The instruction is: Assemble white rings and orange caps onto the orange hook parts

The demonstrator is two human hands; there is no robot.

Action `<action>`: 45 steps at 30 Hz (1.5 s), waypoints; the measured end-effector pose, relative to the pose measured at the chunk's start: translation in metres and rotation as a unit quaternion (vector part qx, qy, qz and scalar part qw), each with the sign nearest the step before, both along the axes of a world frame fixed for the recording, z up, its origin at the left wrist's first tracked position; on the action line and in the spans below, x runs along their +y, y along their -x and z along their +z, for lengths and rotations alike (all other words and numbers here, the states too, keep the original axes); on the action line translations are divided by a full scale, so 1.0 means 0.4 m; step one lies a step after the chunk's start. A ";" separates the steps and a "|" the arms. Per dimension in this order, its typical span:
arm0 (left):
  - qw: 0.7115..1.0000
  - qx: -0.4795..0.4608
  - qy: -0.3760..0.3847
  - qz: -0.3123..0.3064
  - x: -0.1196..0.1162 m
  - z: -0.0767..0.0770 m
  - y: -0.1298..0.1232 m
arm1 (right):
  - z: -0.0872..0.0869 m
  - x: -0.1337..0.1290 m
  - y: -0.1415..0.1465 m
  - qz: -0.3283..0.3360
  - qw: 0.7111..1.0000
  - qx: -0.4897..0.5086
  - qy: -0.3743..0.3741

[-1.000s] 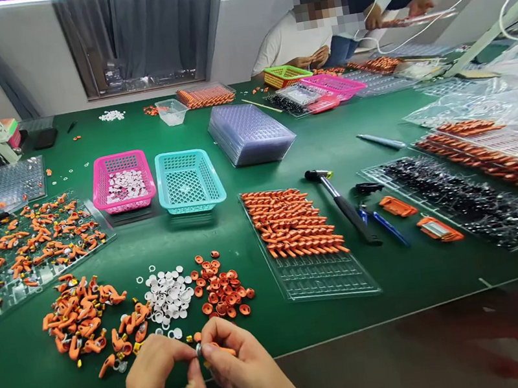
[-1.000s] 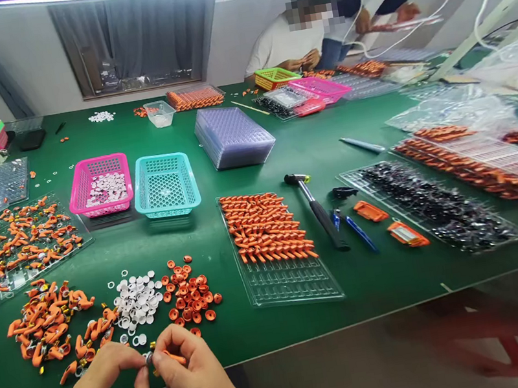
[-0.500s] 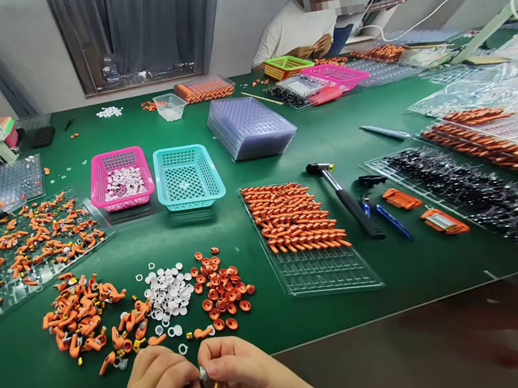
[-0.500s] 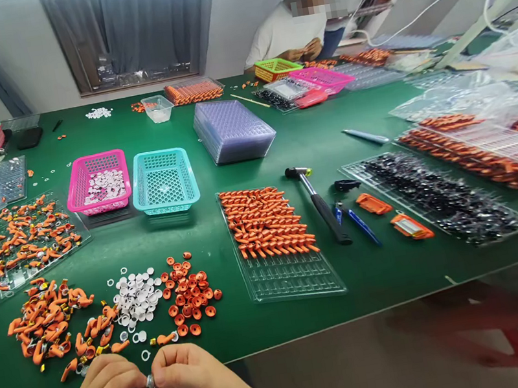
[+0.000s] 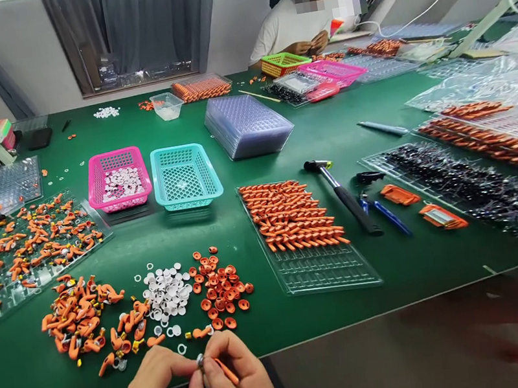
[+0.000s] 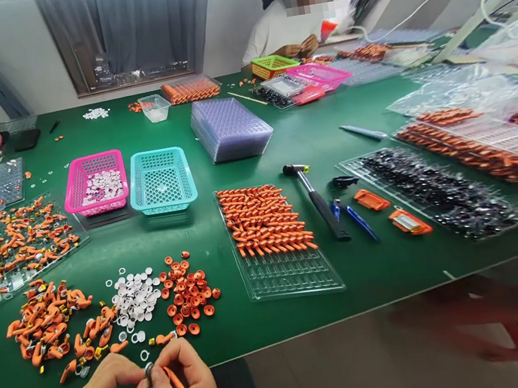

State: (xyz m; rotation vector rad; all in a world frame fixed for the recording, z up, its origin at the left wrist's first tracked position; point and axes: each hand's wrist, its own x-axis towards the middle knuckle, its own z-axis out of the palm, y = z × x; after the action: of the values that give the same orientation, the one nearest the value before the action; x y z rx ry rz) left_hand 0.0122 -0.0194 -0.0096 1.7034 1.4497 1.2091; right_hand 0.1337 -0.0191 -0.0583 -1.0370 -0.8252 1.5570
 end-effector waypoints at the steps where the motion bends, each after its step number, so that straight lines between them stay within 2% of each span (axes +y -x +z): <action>1: 1.000 -0.006 -0.001 0.002 0.000 -0.001 -0.002 | -0.008 -0.006 0.004 -0.018 0.999 -0.019 -0.029; 4: 1.000 -0.007 -0.004 0.006 -0.002 -0.004 -0.003 | -0.023 -0.017 0.009 -0.051 0.993 -0.055 -0.085; 6: 1.000 0.004 -0.005 0.012 -0.002 -0.005 -0.002 | -0.024 -0.017 0.007 -0.049 0.994 -0.054 -0.087; 9: 0.999 0.027 -0.012 0.018 0.000 -0.001 -0.001 | -0.013 -0.012 0.003 -0.014 0.999 -0.019 -0.036; 13: 0.999 0.044 -0.019 0.019 0.004 0.006 -0.001 | 0.013 -0.001 0.001 0.029 0.995 0.075 0.054; 16: 0.998 0.051 -0.018 0.015 0.007 0.009 0.001 | 0.030 0.010 0.001 0.060 0.979 0.150 0.121; 20: 0.997 0.066 -0.021 0.014 0.009 0.010 0.007 | 0.042 0.028 -0.004 0.102 0.945 0.235 0.205; 24: 0.997 0.068 -0.020 0.008 0.007 0.013 0.009 | 0.049 0.041 -0.013 0.141 0.919 0.286 0.232; 30: 0.995 0.098 -0.029 -0.002 0.009 0.012 0.027 | 0.063 0.040 -0.037 0.181 0.904 0.308 0.236; 32: 0.988 0.148 -0.035 -0.032 0.014 0.006 0.043 | 0.066 0.041 -0.052 0.188 0.910 0.298 0.221; 34: 0.973 0.211 -0.045 -0.078 0.022 -0.003 0.064 | 0.069 0.044 -0.069 0.175 0.926 0.272 0.194; 36: 0.958 0.265 -0.055 -0.093 0.034 -0.011 0.085 | 0.070 0.048 -0.087 0.149 0.946 0.241 0.160; 41: 0.951 0.300 -0.076 -0.022 0.064 -0.013 0.132 | 0.059 0.052 -0.119 0.107 0.973 0.177 0.103; 45: 0.949 0.306 -0.077 -0.018 0.077 -0.007 0.142 | 0.036 0.051 -0.131 0.111 0.984 0.121 0.074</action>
State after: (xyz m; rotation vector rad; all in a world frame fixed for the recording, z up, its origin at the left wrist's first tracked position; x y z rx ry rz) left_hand -0.0444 0.0116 -0.0124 2.3420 1.6837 0.8168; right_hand 0.1860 0.0012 -0.0440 -0.8587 -0.6808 1.9160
